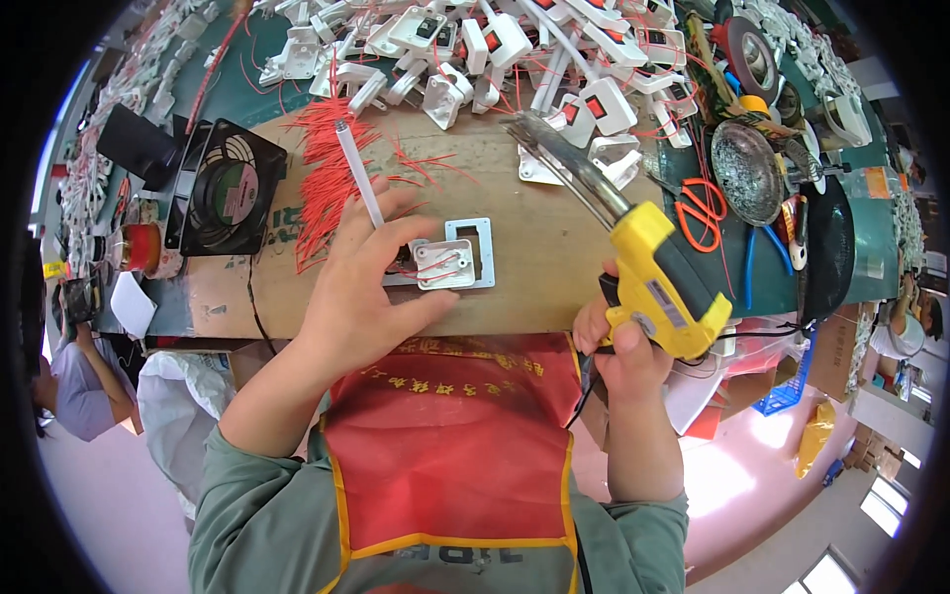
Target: Soldering wires onto small electrical switch components at a factory workbench.
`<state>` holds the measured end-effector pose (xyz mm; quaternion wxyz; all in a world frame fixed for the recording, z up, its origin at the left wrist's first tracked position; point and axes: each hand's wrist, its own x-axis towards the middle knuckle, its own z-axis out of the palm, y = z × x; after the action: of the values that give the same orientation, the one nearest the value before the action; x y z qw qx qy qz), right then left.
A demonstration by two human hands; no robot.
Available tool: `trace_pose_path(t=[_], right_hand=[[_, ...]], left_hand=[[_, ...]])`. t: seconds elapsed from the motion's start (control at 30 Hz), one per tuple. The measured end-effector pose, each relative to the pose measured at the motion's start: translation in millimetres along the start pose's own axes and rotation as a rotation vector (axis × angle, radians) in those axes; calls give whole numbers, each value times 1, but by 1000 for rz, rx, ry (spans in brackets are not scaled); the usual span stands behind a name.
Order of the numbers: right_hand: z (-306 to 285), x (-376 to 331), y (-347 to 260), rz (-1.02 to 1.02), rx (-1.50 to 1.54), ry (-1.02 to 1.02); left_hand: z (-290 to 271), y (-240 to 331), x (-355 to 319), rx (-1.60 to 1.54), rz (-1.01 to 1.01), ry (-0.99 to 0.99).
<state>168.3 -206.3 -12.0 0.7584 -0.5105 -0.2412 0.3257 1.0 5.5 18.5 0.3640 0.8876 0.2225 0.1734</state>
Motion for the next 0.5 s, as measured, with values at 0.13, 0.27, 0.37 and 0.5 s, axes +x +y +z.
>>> trace_pose_path(t=[0.13, 0.27, 0.37, 0.5], right_hand=[[5, 10, 7, 65, 34, -40], [-2, 16, 15, 80, 116, -65], [-6, 14, 19, 78, 198, -47], [-13, 13, 20, 48, 226, -78]], left_hand=[[-7, -10, 3, 177, 134, -41], [2, -20, -8, 277, 383, 85], [1, -12, -15, 273, 481, 245], [-42, -6, -36, 120, 323, 340]])
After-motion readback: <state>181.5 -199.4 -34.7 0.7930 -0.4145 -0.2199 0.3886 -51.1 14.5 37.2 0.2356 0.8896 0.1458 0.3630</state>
